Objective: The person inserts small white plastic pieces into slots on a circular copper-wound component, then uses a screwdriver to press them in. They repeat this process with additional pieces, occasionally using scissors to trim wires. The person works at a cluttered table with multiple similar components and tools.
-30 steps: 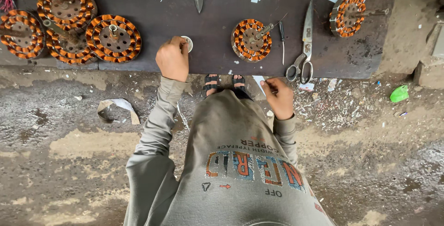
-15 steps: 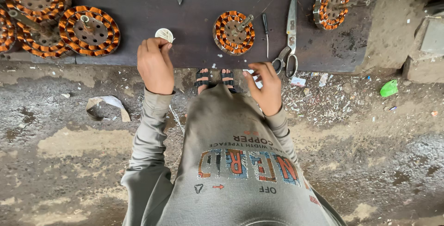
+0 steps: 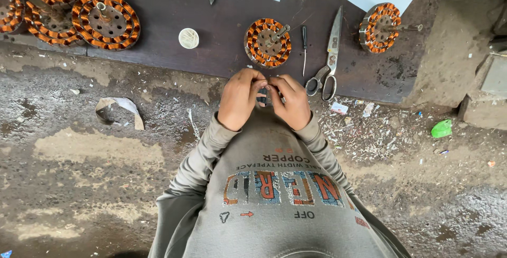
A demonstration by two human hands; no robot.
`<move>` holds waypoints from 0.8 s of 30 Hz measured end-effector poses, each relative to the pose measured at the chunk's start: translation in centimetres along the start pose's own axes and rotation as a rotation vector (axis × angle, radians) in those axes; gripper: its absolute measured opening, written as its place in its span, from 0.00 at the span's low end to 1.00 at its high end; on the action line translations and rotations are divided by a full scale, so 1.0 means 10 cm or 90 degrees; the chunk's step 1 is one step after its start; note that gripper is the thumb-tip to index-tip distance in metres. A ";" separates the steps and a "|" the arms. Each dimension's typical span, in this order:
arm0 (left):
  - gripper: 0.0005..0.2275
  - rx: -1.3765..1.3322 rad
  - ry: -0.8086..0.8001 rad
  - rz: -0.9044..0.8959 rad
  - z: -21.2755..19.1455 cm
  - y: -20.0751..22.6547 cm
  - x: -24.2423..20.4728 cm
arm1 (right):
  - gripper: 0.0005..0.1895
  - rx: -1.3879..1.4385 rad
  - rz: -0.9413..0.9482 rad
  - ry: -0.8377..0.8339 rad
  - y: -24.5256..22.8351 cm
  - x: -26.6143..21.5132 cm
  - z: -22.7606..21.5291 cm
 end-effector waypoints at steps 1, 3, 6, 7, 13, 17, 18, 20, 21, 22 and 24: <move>0.05 -0.043 0.003 -0.027 0.01 -0.08 0.05 | 0.08 0.017 0.016 0.012 0.09 -0.03 -0.02; 0.05 -0.131 0.004 -0.084 0.08 -0.27 0.15 | 0.06 0.052 0.055 0.037 0.27 -0.13 -0.04; 0.11 0.131 0.118 -0.003 -0.04 -0.24 0.29 | 0.05 0.107 0.103 0.106 0.54 -0.27 -0.10; 0.10 0.157 0.121 -0.001 -0.02 -0.28 0.32 | 0.05 0.149 0.113 0.115 0.63 -0.31 -0.10; 0.04 0.155 0.131 0.012 0.06 -0.41 0.39 | 0.08 0.295 0.166 0.138 0.95 -0.52 -0.14; 0.03 -0.030 0.090 0.067 0.00 -0.32 0.39 | 0.08 0.393 0.155 0.133 0.88 -0.50 -0.22; 0.03 -0.071 0.077 0.094 -0.01 -0.26 0.36 | 0.08 0.410 0.149 0.130 0.83 -0.50 -0.24; 0.04 -0.156 0.017 0.088 0.06 -0.21 0.34 | 0.07 0.374 0.090 0.144 0.66 -0.45 -0.37; 0.04 -0.199 -0.013 0.084 0.10 -0.18 0.34 | 0.07 0.356 0.061 0.151 0.57 -0.42 -0.42; 0.04 -0.195 -0.013 0.093 0.12 -0.13 0.33 | 0.07 0.398 0.065 0.151 0.55 -0.39 -0.43; 0.05 -0.186 -0.013 0.113 0.17 -0.03 0.34 | 0.08 0.480 0.071 0.153 0.52 -0.33 -0.44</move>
Point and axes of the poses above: each hand's wrist, its own x-axis towards the middle knuckle, its own z-axis out of the palm, y = z × x, the point moved 9 cm from there along x, towards the middle knuckle, and after that the axes turned 14 degrees about -y, right-handed, at the moved point
